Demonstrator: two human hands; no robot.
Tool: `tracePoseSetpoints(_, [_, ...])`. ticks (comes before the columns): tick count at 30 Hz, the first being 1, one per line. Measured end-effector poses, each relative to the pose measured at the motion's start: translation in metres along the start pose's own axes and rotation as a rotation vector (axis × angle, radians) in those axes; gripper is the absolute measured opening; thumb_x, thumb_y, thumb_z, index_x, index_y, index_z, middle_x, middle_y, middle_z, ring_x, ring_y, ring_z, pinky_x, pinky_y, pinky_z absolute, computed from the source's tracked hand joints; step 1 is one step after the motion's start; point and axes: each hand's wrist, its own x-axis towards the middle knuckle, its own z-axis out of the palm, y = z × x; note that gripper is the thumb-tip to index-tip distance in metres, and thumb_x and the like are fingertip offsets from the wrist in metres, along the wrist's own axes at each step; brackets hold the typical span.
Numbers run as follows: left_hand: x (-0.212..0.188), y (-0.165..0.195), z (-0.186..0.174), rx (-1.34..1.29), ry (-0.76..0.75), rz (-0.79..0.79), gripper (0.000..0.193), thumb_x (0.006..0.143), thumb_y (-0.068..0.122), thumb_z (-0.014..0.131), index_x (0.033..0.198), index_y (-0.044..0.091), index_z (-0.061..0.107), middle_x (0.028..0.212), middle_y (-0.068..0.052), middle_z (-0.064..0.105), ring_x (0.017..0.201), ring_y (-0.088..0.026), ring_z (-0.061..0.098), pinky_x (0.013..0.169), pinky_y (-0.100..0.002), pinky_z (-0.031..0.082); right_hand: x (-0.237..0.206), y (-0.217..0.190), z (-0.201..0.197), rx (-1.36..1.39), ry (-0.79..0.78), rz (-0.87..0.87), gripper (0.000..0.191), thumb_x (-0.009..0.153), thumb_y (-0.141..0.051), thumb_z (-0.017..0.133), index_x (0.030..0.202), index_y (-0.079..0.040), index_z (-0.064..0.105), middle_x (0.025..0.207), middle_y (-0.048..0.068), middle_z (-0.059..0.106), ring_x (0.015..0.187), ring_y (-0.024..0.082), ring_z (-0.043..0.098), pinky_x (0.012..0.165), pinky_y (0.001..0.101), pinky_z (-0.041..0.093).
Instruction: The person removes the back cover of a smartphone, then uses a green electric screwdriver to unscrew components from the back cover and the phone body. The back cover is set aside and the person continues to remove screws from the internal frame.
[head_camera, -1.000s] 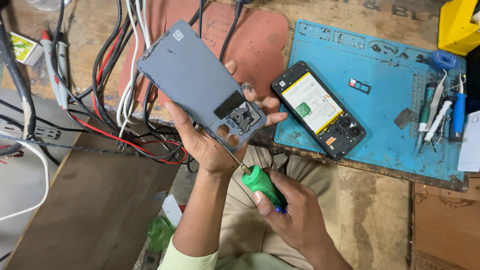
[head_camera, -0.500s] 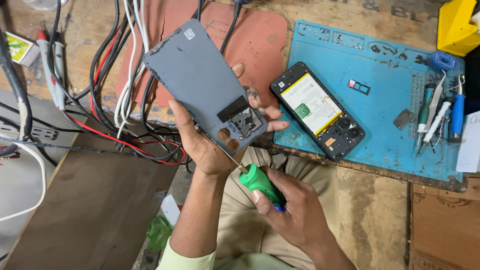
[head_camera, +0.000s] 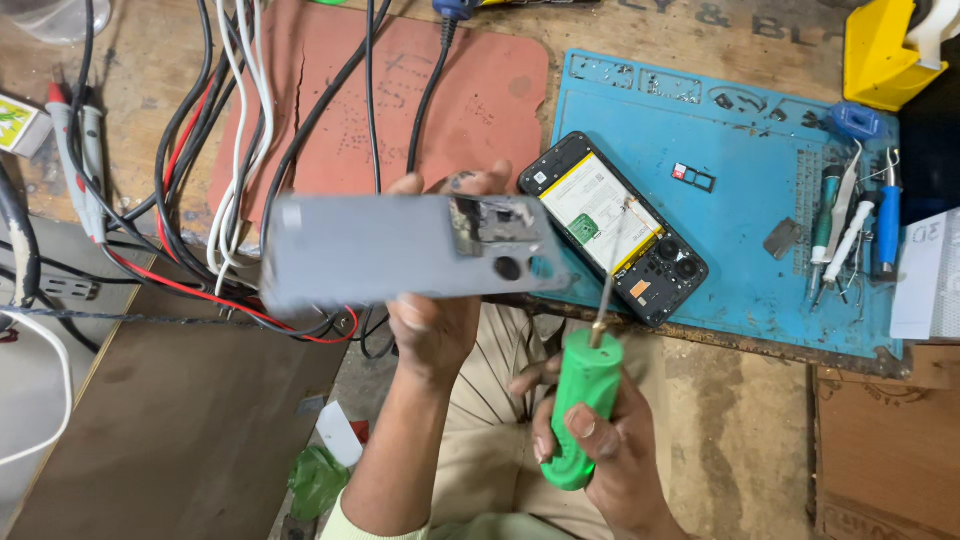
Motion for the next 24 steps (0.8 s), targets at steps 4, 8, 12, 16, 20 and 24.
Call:
tracePoseSetpoints(4, [-0.019,0.0,0.015,0.381,-0.084,0.075,0.089,0.083,0.047,0.09,0.146,0.019,0.034,0.16,-0.026,0.04,0.148,-0.037,0.04,0.124,-0.046,0.036,0.006,-0.023,0.003,0.113,0.053,-0.125,0.055,0.094,-0.028,0.076,0.131,0.001,0.046,0.106,0.021,0.066,0.069,0.02,0.062,0.059,0.0357,0.052])
tracePoseSetpoints(8, [-0.034,-0.003,0.02,0.626,-0.259,0.167,0.087,0.092,0.032,0.089,0.154,0.023,0.028,0.169,-0.021,0.025,0.154,-0.03,0.036,0.13,-0.041,0.036,0.019,-0.046,0.003,0.027,0.196,-0.17,0.048,0.092,-0.014,0.077,0.13,0.003,0.053,0.083,0.009,0.061,0.068,0.015,0.06,0.055,0.0326,0.052])
tracePoseSetpoints(12, [-0.04,0.006,0.016,0.753,-0.261,-0.044,0.081,0.1,0.019,0.08,0.157,0.016,0.022,0.17,-0.02,0.023,0.152,-0.032,0.042,0.124,-0.043,0.04,0.031,-0.062,-0.001,-0.194,0.278,-0.217,0.043,0.082,-0.002,0.076,0.121,0.0,0.058,0.08,0.008,0.064,0.058,0.017,0.064,0.05,0.0337,0.056])
tracePoseSetpoints(16, [-0.039,0.022,0.014,-0.097,-0.009,-0.731,0.084,0.097,0.046,0.066,0.159,0.005,0.028,0.158,-0.024,0.041,0.137,-0.031,0.056,0.109,-0.041,0.052,0.031,-0.073,-0.003,-0.54,0.306,-0.21,0.046,0.08,-0.004,0.079,0.121,-0.001,0.059,0.083,0.005,0.065,0.065,0.012,0.063,0.055,0.0292,0.054])
tracePoseSetpoints(20, [-0.036,0.027,0.017,-0.058,-0.119,-1.01,0.072,0.094,0.034,0.056,0.153,-0.006,0.045,0.14,-0.026,0.057,0.121,-0.031,0.061,0.099,-0.042,0.055,0.025,-0.073,-0.001,-0.625,0.261,-0.211,0.049,0.084,-0.012,0.078,0.126,0.001,0.058,0.086,0.005,0.065,0.07,0.011,0.061,0.061,0.028,0.051])
tracePoseSetpoints(24, [-0.029,0.025,0.023,-0.129,0.005,-0.991,0.072,0.091,0.028,0.055,0.15,-0.012,0.044,0.136,-0.028,0.06,0.113,-0.034,0.067,0.097,-0.046,0.058,0.008,-0.075,-0.012,-0.414,0.171,-0.283,0.056,0.092,-0.032,0.067,0.137,0.0,0.055,0.123,0.006,0.069,0.08,0.012,0.064,0.067,0.0295,0.052])
